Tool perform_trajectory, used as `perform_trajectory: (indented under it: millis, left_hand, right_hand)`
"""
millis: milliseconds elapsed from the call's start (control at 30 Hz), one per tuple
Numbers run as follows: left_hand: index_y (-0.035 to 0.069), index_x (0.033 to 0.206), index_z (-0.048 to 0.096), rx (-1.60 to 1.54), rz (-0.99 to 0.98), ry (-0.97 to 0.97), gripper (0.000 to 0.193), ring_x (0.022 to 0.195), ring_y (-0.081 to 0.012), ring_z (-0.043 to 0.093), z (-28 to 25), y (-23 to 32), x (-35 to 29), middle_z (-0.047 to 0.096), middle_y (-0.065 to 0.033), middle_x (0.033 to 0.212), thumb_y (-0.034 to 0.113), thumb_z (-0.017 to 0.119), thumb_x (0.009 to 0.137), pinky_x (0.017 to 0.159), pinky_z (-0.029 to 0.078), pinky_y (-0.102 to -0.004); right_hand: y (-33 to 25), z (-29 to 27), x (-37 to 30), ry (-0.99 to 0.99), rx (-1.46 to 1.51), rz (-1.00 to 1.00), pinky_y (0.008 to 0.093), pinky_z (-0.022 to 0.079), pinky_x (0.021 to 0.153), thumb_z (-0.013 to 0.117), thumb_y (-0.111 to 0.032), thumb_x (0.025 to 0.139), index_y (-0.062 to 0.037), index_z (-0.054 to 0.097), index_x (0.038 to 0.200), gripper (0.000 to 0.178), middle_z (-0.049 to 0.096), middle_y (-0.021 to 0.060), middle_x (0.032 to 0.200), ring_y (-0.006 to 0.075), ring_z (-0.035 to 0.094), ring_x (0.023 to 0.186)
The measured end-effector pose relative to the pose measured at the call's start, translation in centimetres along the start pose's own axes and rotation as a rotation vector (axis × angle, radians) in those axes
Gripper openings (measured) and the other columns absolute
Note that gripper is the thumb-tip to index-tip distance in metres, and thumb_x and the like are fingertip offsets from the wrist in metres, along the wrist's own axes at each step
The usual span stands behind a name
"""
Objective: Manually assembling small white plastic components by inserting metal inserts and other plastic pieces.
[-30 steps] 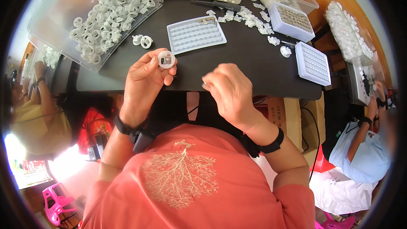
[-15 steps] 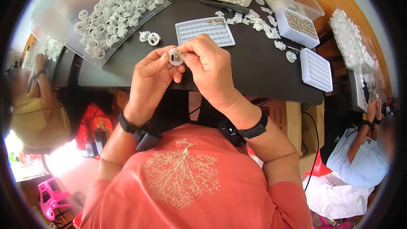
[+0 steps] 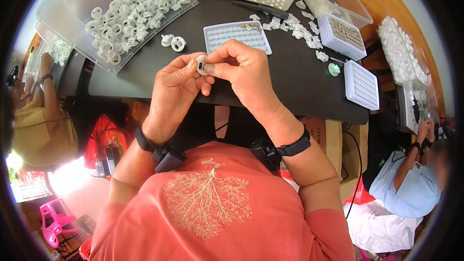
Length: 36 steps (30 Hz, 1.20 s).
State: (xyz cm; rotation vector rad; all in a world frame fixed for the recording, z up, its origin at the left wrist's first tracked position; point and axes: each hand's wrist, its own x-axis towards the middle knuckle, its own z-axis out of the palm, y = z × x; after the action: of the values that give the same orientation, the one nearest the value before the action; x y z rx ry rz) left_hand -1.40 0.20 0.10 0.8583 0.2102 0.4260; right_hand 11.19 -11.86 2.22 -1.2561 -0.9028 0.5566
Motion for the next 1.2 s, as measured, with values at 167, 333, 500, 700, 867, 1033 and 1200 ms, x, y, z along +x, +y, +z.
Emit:
perform_trajectory:
  millis: [167,333,500,700,867,1033,1200]
  left_hand:
    - [-0.007,0.119,0.059,-0.01,-0.001,0.027,0.028,0.085,-0.0248,0.067,0.3,-0.1,0.0,0.067,-0.0145,0.101,0.016,0.057,0.102,0.069,0.052,-0.0331]
    - [-0.007,0.117,0.058,0.012,0.022,0.046,0.027,0.085,-0.0255,0.067,0.4,-0.2,0.0,0.067,-0.0159,0.101,0.015,0.056,0.103,0.069,0.053,-0.0343]
    - [-0.007,0.117,0.058,-0.001,0.046,0.039,0.027,0.085,-0.0261,0.067,0.2,-0.3,0.1,0.067,-0.0174,0.101,0.016,0.054,0.103,0.07,0.053,-0.0347]
    - [-0.007,0.117,0.057,0.0,0.035,0.022,0.028,0.086,-0.0263,0.067,0.2,-0.3,-0.1,0.067,-0.0185,0.102,0.017,0.054,0.104,0.072,0.053,-0.0348]
    - [-0.01,0.114,0.059,-0.064,0.036,0.016,0.024,0.08,-0.0269,0.066,0.3,-0.3,0.0,0.066,-0.0199,0.102,0.011,0.055,0.102,0.069,0.055,-0.0365]
    - [-0.009,0.126,0.055,-0.042,0.024,-0.049,0.036,0.087,-0.0238,0.065,-0.1,-0.2,0.0,0.066,-0.0154,0.105,0.02,0.054,0.104,0.071,0.051,-0.0327]
    - [-0.009,0.131,0.053,-0.042,0.024,-0.058,0.042,0.089,-0.0235,0.064,-0.1,-0.2,0.0,0.065,-0.0143,0.106,0.021,0.058,0.102,0.069,0.052,-0.0323]
  right_hand:
    - [0.1,0.0,0.3,0.012,0.059,0.064,0.0237,0.051,0.066,0.075,0.003,0.084,0.0023,0.07,0.084,0.005,0.07,0.0056,0.079,0.0096,0.063,0.069]
    - [0.2,-0.1,1.2,0.019,0.165,0.182,0.0244,0.05,0.064,0.075,0.004,0.081,0.003,0.07,0.083,0.006,0.069,0.0073,0.077,0.0116,0.062,0.066]
    - [0.1,0.4,1.2,0.032,0.274,0.258,0.026,0.05,0.061,0.074,0.005,0.08,0.0026,0.069,0.082,0.006,0.068,0.0085,0.076,0.0135,0.063,0.064]
    - [0.6,0.1,1.2,0.026,0.265,0.259,0.0242,0.047,0.057,0.073,0.004,0.081,0.0007,0.068,0.081,0.006,0.067,0.0068,0.074,0.0121,0.062,0.062]
    - [0.2,0.4,1.1,0.036,0.256,0.245,0.0228,0.042,0.055,0.074,0.001,0.082,-0.0008,0.067,0.084,0.008,0.066,0.0039,0.074,0.0096,0.06,0.061]
    - [-0.5,-0.2,0.8,0.01,0.231,0.251,0.0215,0.041,0.058,0.075,-0.002,0.084,-0.0021,0.067,0.088,0.009,0.067,0.0024,0.077,0.0081,0.06,0.064]
    - [-1.0,-0.3,0.4,0.029,0.164,0.257,0.0209,0.041,0.06,0.076,-0.007,0.086,-0.0034,0.067,0.088,0.01,0.068,0.0017,0.079,0.0071,0.06,0.068]
